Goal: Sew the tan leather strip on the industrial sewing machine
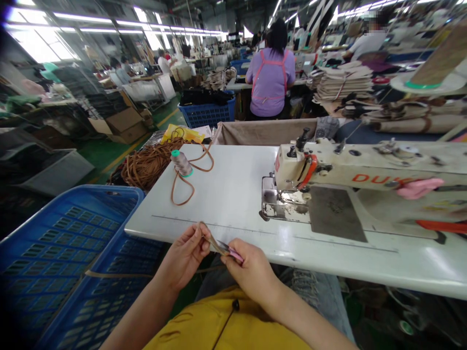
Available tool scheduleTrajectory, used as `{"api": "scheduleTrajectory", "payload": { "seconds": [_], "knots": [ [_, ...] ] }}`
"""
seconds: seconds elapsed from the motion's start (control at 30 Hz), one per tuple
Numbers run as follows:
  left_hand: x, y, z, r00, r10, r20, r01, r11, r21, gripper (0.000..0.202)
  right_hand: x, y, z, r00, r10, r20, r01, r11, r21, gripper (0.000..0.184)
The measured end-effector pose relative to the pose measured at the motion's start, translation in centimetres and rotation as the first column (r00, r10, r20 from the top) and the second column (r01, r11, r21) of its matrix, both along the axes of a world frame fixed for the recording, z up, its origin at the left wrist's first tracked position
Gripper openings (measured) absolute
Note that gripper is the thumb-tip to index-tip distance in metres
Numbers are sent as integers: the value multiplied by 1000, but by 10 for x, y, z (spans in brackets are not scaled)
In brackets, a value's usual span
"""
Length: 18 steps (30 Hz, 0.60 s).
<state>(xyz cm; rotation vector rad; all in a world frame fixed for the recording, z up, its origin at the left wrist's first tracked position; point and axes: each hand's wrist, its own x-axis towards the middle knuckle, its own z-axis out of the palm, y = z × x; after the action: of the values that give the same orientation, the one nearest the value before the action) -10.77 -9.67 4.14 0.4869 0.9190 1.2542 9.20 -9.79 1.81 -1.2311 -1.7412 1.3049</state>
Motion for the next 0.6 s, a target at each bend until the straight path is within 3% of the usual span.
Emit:
{"api": "scheduleTrajectory", "payload": {
  "seconds": [0.23, 0.47, 0.6],
  "knots": [
    [6, 3, -2, 996, -30, 81, 23, 995, 97, 23, 3, 1, 8, 997, 16, -80, -19, 999, -28, 27],
    [9, 2, -2, 979, -91, 184, 73, 992, 101, 24, 11, 4, 17, 989, 82, 123, -99, 985, 139, 36],
    [8, 3, -1, 974, -102, 204, 85, 992, 91, 25, 14, 6, 17, 973, 98, 210, -154, 951, 267, 32]
  ]
}}
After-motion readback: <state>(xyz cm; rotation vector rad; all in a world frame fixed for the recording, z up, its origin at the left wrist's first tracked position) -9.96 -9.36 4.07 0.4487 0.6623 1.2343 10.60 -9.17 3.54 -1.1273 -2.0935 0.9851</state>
